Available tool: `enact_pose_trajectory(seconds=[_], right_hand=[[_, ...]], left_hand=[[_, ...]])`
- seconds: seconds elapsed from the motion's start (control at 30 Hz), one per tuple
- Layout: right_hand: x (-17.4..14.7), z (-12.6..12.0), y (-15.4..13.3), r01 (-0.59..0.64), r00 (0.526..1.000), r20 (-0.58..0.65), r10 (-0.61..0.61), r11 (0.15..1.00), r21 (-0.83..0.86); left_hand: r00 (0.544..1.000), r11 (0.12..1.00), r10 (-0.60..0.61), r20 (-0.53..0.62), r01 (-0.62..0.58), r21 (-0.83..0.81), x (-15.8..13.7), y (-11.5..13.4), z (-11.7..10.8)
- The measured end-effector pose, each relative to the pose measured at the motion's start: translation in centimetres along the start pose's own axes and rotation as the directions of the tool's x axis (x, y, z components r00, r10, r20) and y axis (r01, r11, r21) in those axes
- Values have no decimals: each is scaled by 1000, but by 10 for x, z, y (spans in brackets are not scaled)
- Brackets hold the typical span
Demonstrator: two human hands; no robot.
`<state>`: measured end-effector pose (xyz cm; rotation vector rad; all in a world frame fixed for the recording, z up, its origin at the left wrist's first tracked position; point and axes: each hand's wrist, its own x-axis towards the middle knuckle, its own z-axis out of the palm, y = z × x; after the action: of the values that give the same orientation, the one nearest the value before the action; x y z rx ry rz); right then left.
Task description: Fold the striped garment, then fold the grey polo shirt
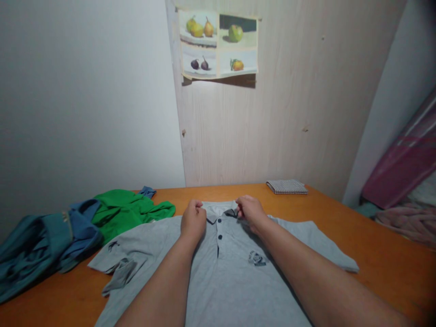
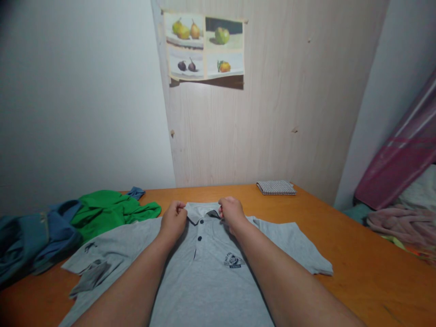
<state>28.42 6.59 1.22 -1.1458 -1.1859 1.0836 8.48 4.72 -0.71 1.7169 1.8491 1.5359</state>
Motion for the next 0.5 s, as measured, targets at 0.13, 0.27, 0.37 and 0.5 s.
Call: enact_pose_trajectory(seconds=[0.13,0.27,0.37,0.5], right_hand=[[1,-3,7,131,990,95,-103,924,-359],[5,-4,15,36,976,205,76,868,-495],[16,-13,19,27,994,105,29,866,-499],[31,-30,29,18,992,-94,-79,851,-525]], left_hand=[[966,977,191,177,-205,67,-7,6,1],[947,884,48,318,-189,428,-14,16,-6],[962,823,8,271,-160,544,-13,20,-11],[949,862,138,283,-256,438,-11,22,-6]])
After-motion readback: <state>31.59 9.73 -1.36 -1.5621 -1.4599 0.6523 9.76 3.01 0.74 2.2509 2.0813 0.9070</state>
